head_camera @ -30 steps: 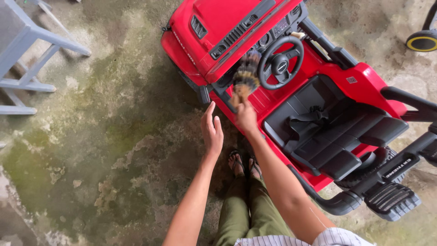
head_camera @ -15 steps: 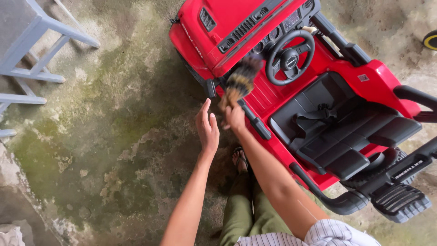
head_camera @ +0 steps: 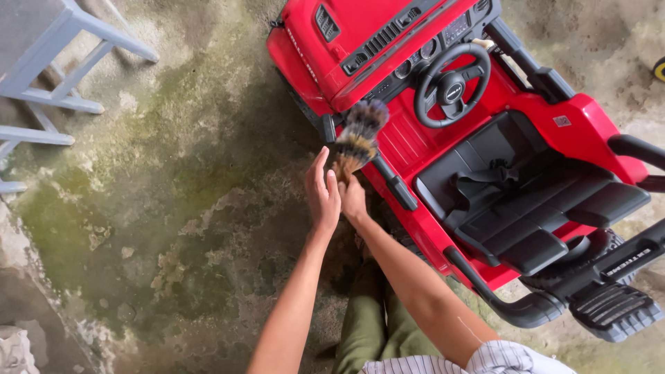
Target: The person cleans a red toy car using a brush and a cloth. They brush the interior and exterior surfaces, then wipe the front hood and grille with a cloth.
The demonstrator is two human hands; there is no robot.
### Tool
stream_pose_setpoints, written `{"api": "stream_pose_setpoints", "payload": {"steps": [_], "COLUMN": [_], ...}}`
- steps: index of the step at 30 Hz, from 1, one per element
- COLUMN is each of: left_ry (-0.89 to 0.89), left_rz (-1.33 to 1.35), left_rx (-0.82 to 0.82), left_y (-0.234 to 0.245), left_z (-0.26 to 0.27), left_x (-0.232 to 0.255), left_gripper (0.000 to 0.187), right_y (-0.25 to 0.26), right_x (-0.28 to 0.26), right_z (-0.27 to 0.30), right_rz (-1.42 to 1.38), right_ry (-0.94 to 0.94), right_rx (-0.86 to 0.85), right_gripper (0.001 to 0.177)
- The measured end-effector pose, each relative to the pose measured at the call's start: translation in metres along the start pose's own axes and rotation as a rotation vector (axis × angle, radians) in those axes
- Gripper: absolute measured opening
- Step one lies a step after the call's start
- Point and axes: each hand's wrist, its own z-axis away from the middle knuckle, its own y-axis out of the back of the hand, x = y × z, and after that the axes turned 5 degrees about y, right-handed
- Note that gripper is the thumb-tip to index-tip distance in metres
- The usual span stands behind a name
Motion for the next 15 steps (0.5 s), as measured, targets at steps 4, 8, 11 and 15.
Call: {"api": "stream_pose_setpoints", "payload": {"steps": [4, 8, 11, 15], "left_ry": [-0.038, -0.029, -0.022, -0.060], "left_rz": [0.008, -0.020, -0.021, -0.019], "left_rx": [0.022, 0.005, -0.010, 0.000], "left_y": [0.006, 0.007, 0.005, 0.002], "left_z": [0.003, 0.008, 0.003, -0.003], "left_x": [-0.002, 0.001, 0.006, 0.005], "left_gripper": [0.043, 0.043, 0.044, 0.042], "right_y": [0.030, 0.039, 0.021, 0.002], "right_x": [-0.023, -0.029, -0.026, -0.014], "right_z": [-0.052, -0.051, -0.021, 0.002], "right_rz": [-0.245, -0.122, 0.137, 0.060], "right_ry": [-0.124, -0.074, 0.341, 0.122], "right_rx": [0.124, 0.064, 0.058, -0.040], "right_gripper": [0.033, 0.027, 0.048, 0.038]}}
